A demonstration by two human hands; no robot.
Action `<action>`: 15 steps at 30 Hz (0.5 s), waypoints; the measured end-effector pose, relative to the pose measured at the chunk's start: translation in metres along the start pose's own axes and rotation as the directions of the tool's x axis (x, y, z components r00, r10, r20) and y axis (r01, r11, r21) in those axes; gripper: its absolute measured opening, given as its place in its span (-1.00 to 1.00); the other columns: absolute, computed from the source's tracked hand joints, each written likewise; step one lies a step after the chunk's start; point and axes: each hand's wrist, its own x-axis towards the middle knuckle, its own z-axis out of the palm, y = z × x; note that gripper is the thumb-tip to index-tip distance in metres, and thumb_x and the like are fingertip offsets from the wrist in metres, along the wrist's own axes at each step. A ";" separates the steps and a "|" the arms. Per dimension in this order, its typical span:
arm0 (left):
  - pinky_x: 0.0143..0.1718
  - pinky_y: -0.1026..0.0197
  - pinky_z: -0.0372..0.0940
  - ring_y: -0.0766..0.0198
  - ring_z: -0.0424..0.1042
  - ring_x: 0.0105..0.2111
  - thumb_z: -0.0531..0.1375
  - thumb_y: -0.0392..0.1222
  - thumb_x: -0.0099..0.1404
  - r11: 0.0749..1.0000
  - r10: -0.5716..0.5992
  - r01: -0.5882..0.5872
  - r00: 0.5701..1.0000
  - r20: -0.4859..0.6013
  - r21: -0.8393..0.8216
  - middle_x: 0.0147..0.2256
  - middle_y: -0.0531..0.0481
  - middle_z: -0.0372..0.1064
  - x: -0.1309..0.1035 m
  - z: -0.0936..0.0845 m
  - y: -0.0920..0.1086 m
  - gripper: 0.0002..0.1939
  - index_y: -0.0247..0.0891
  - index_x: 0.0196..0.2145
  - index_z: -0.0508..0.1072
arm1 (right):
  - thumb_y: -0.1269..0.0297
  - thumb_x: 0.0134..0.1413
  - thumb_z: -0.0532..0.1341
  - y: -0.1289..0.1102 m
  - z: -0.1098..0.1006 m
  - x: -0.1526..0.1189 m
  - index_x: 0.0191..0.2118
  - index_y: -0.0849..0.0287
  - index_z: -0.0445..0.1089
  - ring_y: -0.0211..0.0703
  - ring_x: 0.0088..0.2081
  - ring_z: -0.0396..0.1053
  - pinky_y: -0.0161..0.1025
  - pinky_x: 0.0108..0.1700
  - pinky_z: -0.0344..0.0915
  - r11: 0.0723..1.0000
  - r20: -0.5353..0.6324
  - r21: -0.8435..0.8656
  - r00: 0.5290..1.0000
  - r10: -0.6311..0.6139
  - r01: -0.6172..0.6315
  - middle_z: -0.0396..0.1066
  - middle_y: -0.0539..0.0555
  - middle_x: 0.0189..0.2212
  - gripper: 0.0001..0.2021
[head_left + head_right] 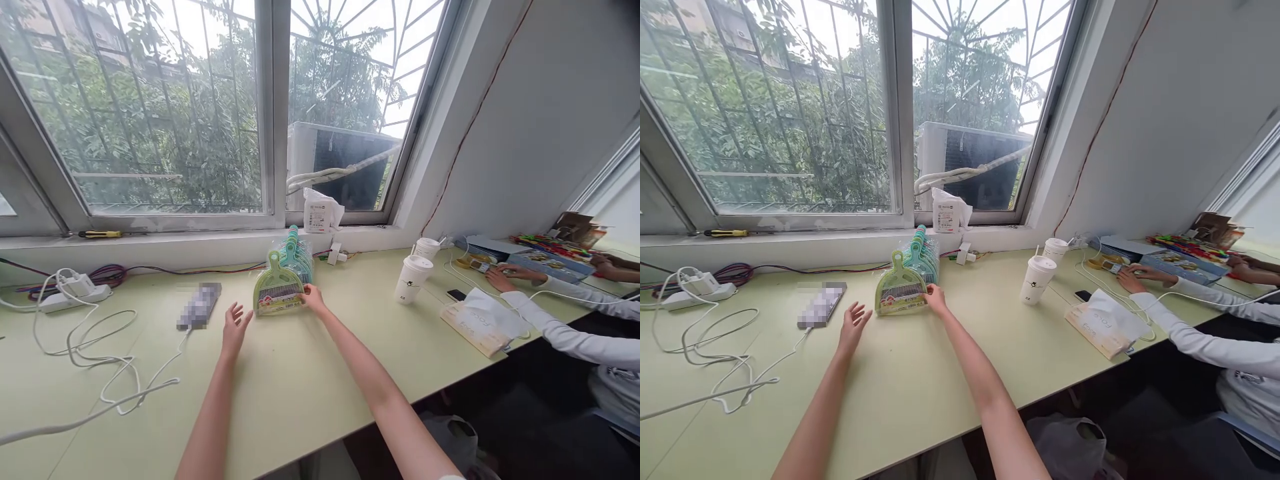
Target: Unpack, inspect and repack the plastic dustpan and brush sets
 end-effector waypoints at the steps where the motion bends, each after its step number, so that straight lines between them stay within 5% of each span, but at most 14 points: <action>1: -0.03 0.07 0.28 0.07 0.32 0.03 0.21 0.14 0.05 0.998 -0.031 0.033 0.999 0.043 -0.046 0.07 -0.27 0.26 -0.001 0.000 0.003 -0.24 -0.26 0.13 0.15 | 0.30 -0.16 0.29 -0.001 0.004 -0.008 -0.30 0.15 0.42 -0.20 -0.25 0.44 -0.27 -0.17 0.32 1.000 0.031 0.019 0.999 -0.016 0.016 0.50 0.00 -0.31 -0.79; 4: -0.23 0.13 0.36 0.08 0.44 -0.19 0.28 0.18 -0.06 0.982 -0.115 0.139 0.978 0.173 -0.129 -0.18 -0.21 0.43 -0.001 -0.003 0.006 -0.29 -0.33 -0.05 0.31 | 0.22 -0.05 0.25 -0.001 0.015 -0.026 -0.25 0.16 0.43 -0.19 -0.26 0.44 -0.27 -0.20 0.34 0.991 0.171 0.057 0.977 -0.131 0.123 0.50 0.00 -0.32 -0.79; 8: -0.44 0.17 0.36 0.17 0.44 -0.45 0.35 0.12 -0.20 0.958 -0.175 0.183 0.983 0.054 -0.219 -0.46 -0.02 0.42 0.003 -0.013 0.000 -0.39 -0.32 -0.25 0.36 | 0.22 0.24 -0.02 -0.004 0.023 -0.025 -0.16 0.13 0.44 -0.17 -0.08 0.37 -0.21 -0.04 0.29 0.891 0.172 -0.138 0.897 -0.408 0.432 0.45 0.07 -0.15 -0.70; 12: -0.42 0.13 0.40 0.14 0.47 -0.44 0.34 0.00 -0.15 0.940 -0.204 0.175 0.976 -0.074 -0.292 -0.46 -0.01 0.44 0.009 -0.022 -0.006 -0.45 -0.28 -0.21 0.35 | 0.32 0.09 0.20 -0.008 0.026 -0.008 0.04 0.08 0.34 -0.07 0.10 0.22 -0.12 0.08 0.21 0.591 0.335 -0.487 0.762 -0.555 0.644 0.30 0.12 0.08 -0.64; 15: -0.37 0.10 0.42 0.11 0.49 -0.39 0.32 0.00 -0.11 0.943 -0.207 0.166 0.972 -0.115 -0.288 -0.41 -0.04 0.45 0.014 -0.023 -0.009 -0.44 -0.27 -0.16 0.34 | 0.42 0.12 0.15 -0.005 0.027 0.006 0.10 0.06 0.27 -0.06 0.17 0.15 -0.08 0.13 0.17 0.414 0.435 -0.582 0.698 -0.569 0.700 0.20 0.11 0.18 -0.59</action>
